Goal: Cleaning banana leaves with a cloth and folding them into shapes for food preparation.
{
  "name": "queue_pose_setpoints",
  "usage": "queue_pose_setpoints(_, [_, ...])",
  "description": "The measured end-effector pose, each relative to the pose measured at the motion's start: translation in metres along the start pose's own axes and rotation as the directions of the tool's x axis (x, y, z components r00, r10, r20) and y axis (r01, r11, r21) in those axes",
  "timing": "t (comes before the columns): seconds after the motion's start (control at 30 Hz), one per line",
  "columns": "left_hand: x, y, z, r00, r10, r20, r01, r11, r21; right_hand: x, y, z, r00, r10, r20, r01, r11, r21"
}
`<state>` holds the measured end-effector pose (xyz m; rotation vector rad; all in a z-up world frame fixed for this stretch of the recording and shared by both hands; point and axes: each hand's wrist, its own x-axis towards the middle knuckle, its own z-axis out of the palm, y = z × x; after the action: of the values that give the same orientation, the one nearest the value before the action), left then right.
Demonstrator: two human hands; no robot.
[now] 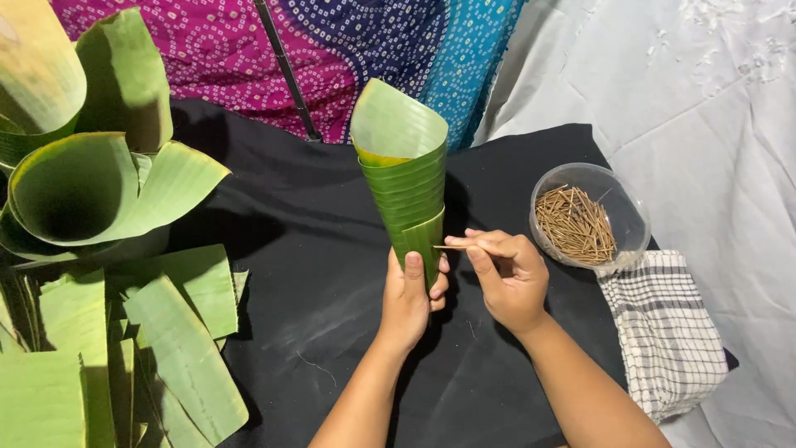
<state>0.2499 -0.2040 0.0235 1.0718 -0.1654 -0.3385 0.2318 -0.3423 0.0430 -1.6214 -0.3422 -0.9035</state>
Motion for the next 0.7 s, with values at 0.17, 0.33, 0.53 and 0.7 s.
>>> queue_pose_setpoints(0.17, [0.0002, -0.0002, -0.0001, 1.000, -0.011, -0.006, 0.011, 1.000, -0.023, -0.0022, 0.0029, -0.0006, 0.999, 0.035, -0.001, -0.035, 0.999, 0.031])
queue_pose_setpoints(0.33, [-0.0008, -0.0041, 0.0011, 1.000, -0.006, -0.022, 0.006, 1.000, -0.025, -0.0011, 0.0001, 0.0007, 0.998, 0.069, 0.002, -0.069, 0.996, 0.050])
queue_pose_setpoints(0.53, [-0.0004, -0.0046, 0.0005, 1.000, 0.010, -0.026, -0.009, 0.999, 0.044, -0.0007, 0.0008, 0.0023, 0.997, 0.071, 0.005, -0.071, 0.997, 0.023])
queue_pose_setpoints(0.7, [-0.0015, -0.0031, 0.0033, 0.999, -0.030, -0.034, 0.031, 0.999, 0.011, 0.0051, 0.0020, -0.0013, 0.997, 0.069, 0.045, -0.072, 0.995, 0.071])
